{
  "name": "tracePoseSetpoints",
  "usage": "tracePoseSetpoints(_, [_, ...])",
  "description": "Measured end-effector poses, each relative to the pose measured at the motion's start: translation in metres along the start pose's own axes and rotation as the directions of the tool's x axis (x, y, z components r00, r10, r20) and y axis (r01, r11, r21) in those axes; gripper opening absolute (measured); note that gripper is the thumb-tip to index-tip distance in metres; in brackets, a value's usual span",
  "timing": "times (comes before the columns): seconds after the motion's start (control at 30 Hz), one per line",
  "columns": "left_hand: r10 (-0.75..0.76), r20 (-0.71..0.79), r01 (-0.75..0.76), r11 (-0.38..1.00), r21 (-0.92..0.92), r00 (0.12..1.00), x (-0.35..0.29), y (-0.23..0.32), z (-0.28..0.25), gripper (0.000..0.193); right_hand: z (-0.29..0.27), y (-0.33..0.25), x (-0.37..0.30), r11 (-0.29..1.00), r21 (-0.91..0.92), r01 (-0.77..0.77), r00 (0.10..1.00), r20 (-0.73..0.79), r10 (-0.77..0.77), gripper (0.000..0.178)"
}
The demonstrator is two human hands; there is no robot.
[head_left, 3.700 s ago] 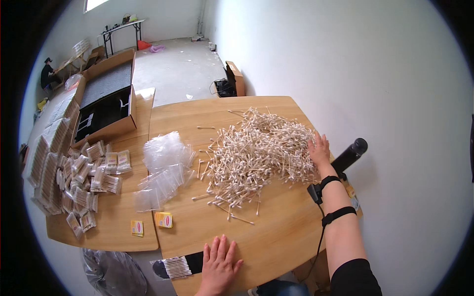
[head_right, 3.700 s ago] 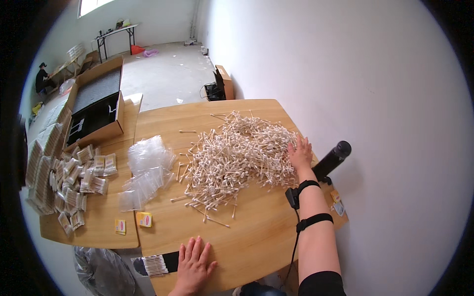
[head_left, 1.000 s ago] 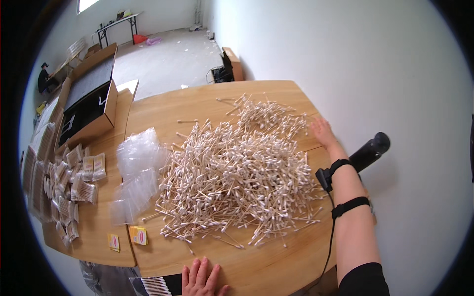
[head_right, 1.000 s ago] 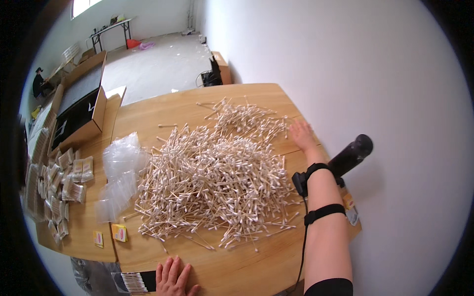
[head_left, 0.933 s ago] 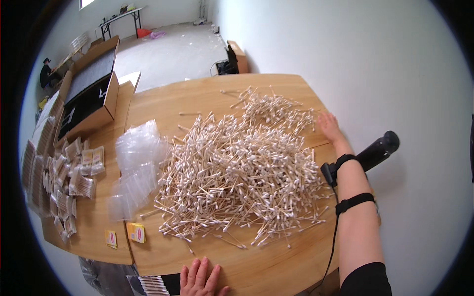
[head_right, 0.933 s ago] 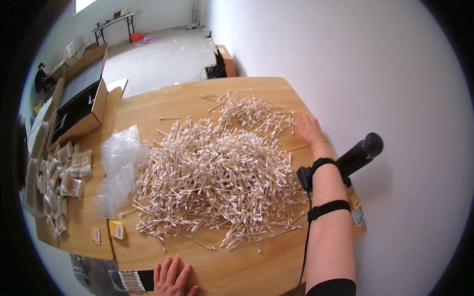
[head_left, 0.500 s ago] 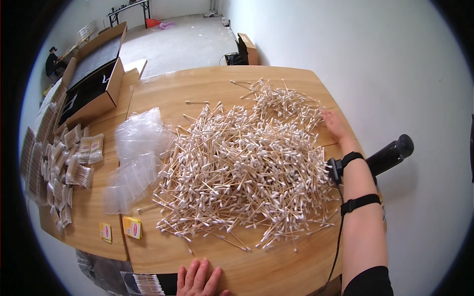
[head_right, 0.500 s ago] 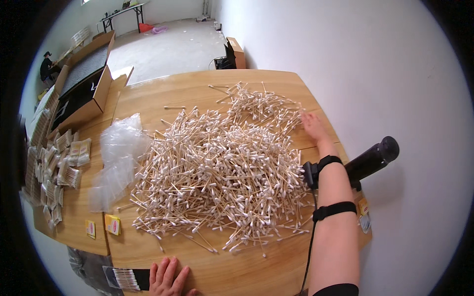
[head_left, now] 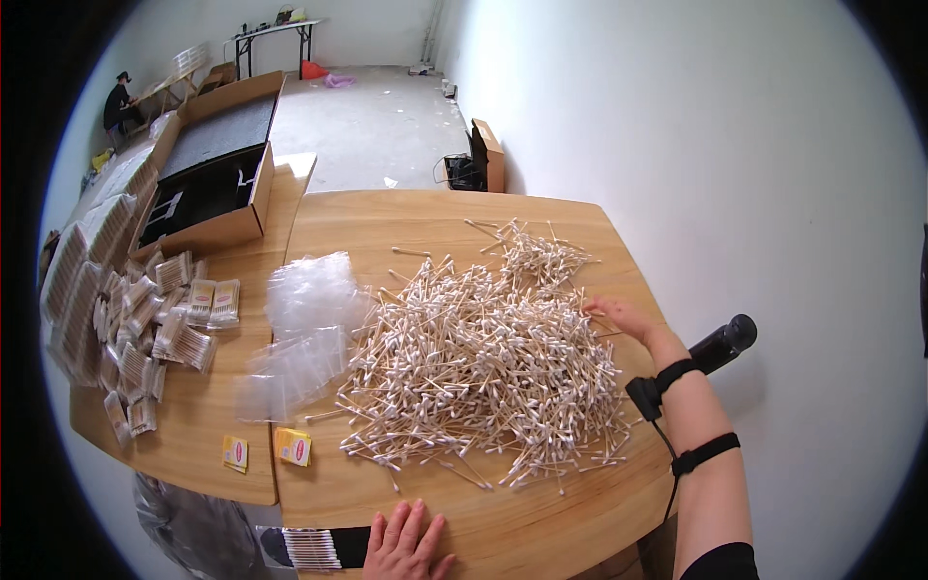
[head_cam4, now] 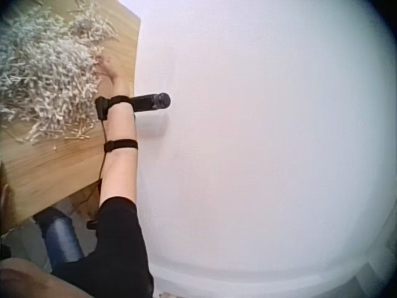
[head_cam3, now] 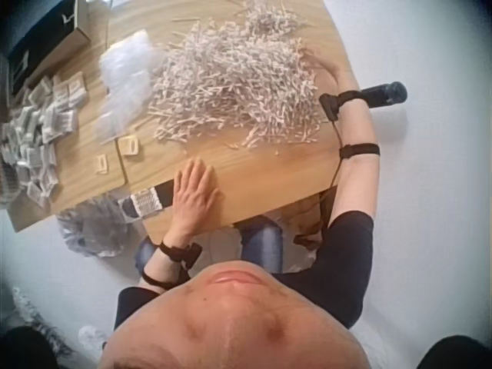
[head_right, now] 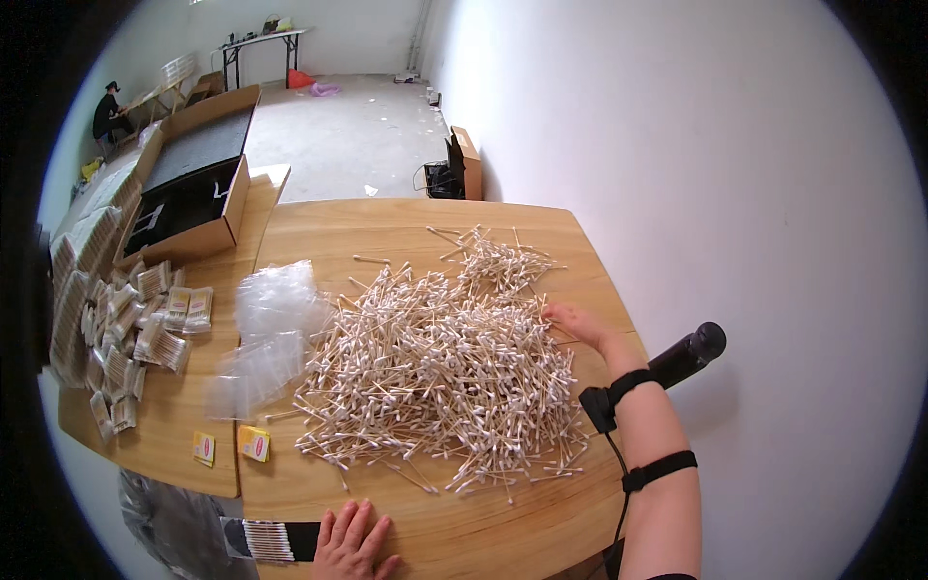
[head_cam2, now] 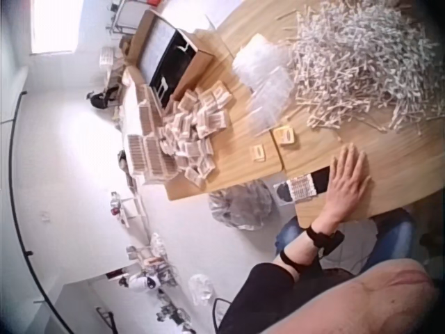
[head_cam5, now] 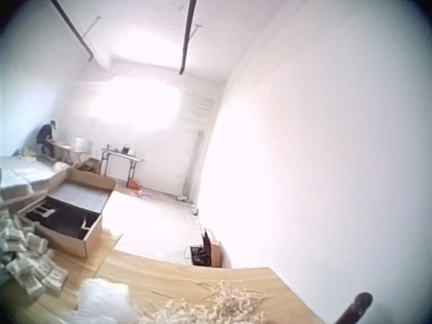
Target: Arranging and packaging cotton swabs into small plastic bags.
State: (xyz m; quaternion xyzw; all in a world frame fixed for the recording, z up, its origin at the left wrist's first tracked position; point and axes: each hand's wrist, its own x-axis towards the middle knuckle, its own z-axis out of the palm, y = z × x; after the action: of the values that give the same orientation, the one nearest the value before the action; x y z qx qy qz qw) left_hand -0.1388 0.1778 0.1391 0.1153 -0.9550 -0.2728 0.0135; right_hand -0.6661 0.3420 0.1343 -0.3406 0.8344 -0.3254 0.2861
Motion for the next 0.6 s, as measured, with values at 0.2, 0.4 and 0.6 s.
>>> tracePoseSetpoints(0.2, [0.001, 0.005, -0.001, 1.0, 0.027, 1.0, 0.001, -0.005, 0.007, 0.058, -0.031, -0.018, 0.085, 0.949, -0.316, 0.006, 0.932, -0.342, -0.119, 0.048])
tracePoseSetpoints(0.4, [0.008, 0.015, -0.008, 1.0, 0.009, 1.0, -0.001, -0.012, 0.013, 0.062, -0.013, -0.046, 0.138, 0.936, -0.348, -0.047, 0.973, -0.227, -0.035, 0.065])
tracePoseSetpoints(0.6, [0.012, 0.0, -0.012, 1.0, -0.013, 1.0, -0.003, -0.013, 0.008, 0.063, 0.021, -0.079, 0.123, 0.913, 0.022, -0.408, 0.893, -0.199, 0.404, 0.067])
